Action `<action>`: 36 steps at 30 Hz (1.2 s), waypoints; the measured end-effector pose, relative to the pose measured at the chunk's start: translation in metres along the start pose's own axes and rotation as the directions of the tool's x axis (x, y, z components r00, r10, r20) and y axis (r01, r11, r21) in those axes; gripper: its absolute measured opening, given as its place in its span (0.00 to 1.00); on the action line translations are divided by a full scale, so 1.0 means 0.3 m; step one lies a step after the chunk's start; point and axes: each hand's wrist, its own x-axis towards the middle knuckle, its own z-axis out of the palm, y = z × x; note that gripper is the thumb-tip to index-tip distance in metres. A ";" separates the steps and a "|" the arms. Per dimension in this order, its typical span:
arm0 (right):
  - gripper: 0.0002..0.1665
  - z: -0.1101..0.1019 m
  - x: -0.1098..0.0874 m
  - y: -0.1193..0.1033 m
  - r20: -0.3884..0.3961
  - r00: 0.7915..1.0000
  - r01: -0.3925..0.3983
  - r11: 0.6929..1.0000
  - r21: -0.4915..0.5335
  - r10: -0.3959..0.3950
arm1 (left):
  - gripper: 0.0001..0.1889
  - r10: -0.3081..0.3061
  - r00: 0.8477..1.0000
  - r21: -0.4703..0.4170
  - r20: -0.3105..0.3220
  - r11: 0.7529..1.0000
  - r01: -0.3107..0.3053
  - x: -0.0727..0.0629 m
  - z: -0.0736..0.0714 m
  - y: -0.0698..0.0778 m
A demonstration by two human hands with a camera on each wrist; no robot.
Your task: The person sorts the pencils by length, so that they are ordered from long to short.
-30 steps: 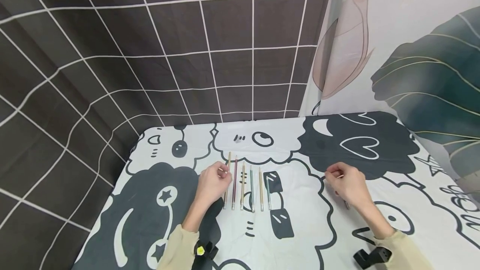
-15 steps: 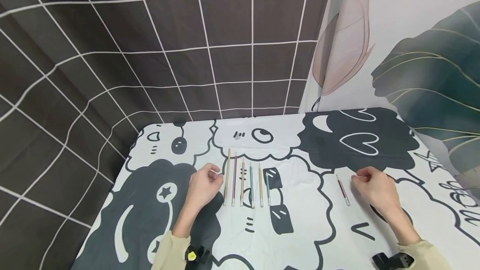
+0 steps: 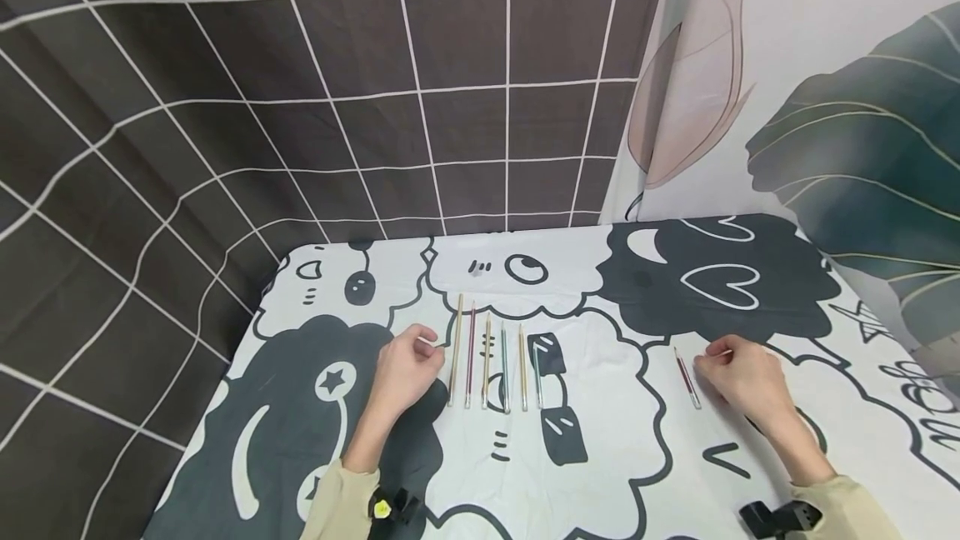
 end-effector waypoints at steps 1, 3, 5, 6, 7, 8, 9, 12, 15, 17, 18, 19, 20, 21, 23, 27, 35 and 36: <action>0.13 0.001 0.000 -0.002 0.015 1.000 -0.003 1.000 0.002 0.003 | 0.10 -0.004 1.000 -0.002 0.002 1.000 0.004 -0.001 -0.001 0.001; 0.15 0.001 -0.002 -0.005 0.046 0.999 -0.010 1.000 0.006 0.010 | 0.10 -0.005 1.000 -0.003 0.004 1.000 0.005 -0.005 -0.002 0.000; 0.16 0.002 -0.003 -0.008 0.073 0.997 -0.013 1.000 0.009 0.013 | 0.10 -0.013 1.000 -0.001 0.002 1.000 0.013 -0.007 -0.001 -0.002; 0.16 0.003 -0.003 -0.010 0.083 0.996 -0.014 1.000 0.009 0.013 | 0.10 -0.016 1.000 0.000 0.001 1.000 0.016 -0.008 0.000 -0.004; 0.16 0.003 -0.003 -0.010 0.090 0.996 -0.012 1.000 0.009 0.011 | 0.10 -0.012 1.000 0.000 -0.002 1.000 0.012 -0.008 0.000 -0.006; 0.16 0.004 -0.003 -0.012 0.097 0.995 -0.011 1.000 0.008 0.010 | 0.10 -0.011 1.000 0.002 -0.004 1.000 0.011 -0.008 0.001 -0.007; 0.16 0.005 -0.002 -0.014 0.102 0.995 -0.011 1.000 0.007 0.010 | 0.10 -0.008 1.000 0.003 -0.006 1.000 0.008 -0.007 0.002 -0.008; 0.17 0.009 -0.001 -0.018 0.109 0.994 -0.008 1.000 0.004 0.007 | 0.10 -0.007 1.000 0.004 -0.009 1.000 0.007 -0.005 0.002 -0.010; 0.17 0.011 -0.001 -0.023 0.120 0.993 -0.009 1.000 0.006 0.008 | 0.11 -0.010 1.000 0.007 -0.007 1.000 0.010 -0.004 0.002 -0.013; 0.17 0.012 -0.001 -0.026 0.127 0.992 -0.013 1.000 0.008 0.012 | 0.11 -0.015 1.000 0.008 -0.006 1.000 0.015 -0.005 0.002 -0.014; 0.17 0.013 -0.001 -0.028 0.129 0.992 -0.014 1.000 0.009 0.013 | 0.11 -0.015 1.000 0.009 -0.007 1.000 0.015 -0.005 0.002 -0.014; 0.16 0.014 0.000 -0.029 0.130 0.991 -0.014 1.000 0.007 0.013 | 0.11 -0.009 1.000 0.011 -0.006 1.000 0.010 -0.005 0.002 -0.015; 0.16 0.015 0.000 -0.031 0.130 0.991 -0.016 1.000 0.008 0.014 | 0.11 -0.011 1.000 0.011 -0.005 1.000 0.011 -0.005 0.002 -0.015; 0.16 0.016 0.000 -0.033 0.130 0.991 -0.017 1.000 0.009 0.016 | 0.11 -0.012 1.000 0.010 -0.005 1.000 0.012 -0.005 0.002 -0.015; 0.16 0.019 -0.001 -0.037 0.136 0.991 -0.018 1.000 0.016 0.016 | 0.11 -0.012 1.000 0.012 -0.005 1.000 0.012 -0.004 0.003 -0.016; 0.14 0.026 -0.003 -0.045 0.152 0.988 -0.027 0.999 0.042 0.020 | 0.11 -0.020 1.000 0.015 0.004 1.000 0.020 -0.003 0.005 -0.018; 0.12 0.035 -0.003 -0.057 0.153 0.988 -0.021 0.999 0.039 0.015 | 0.13 -0.030 0.999 0.009 0.018 1.000 0.030 0.004 0.003 -0.016; 0.12 0.036 -0.002 -0.058 0.153 0.988 -0.019 0.999 0.038 0.013 | 0.13 -0.031 0.999 0.010 0.017 0.999 0.030 0.005 0.003 -0.016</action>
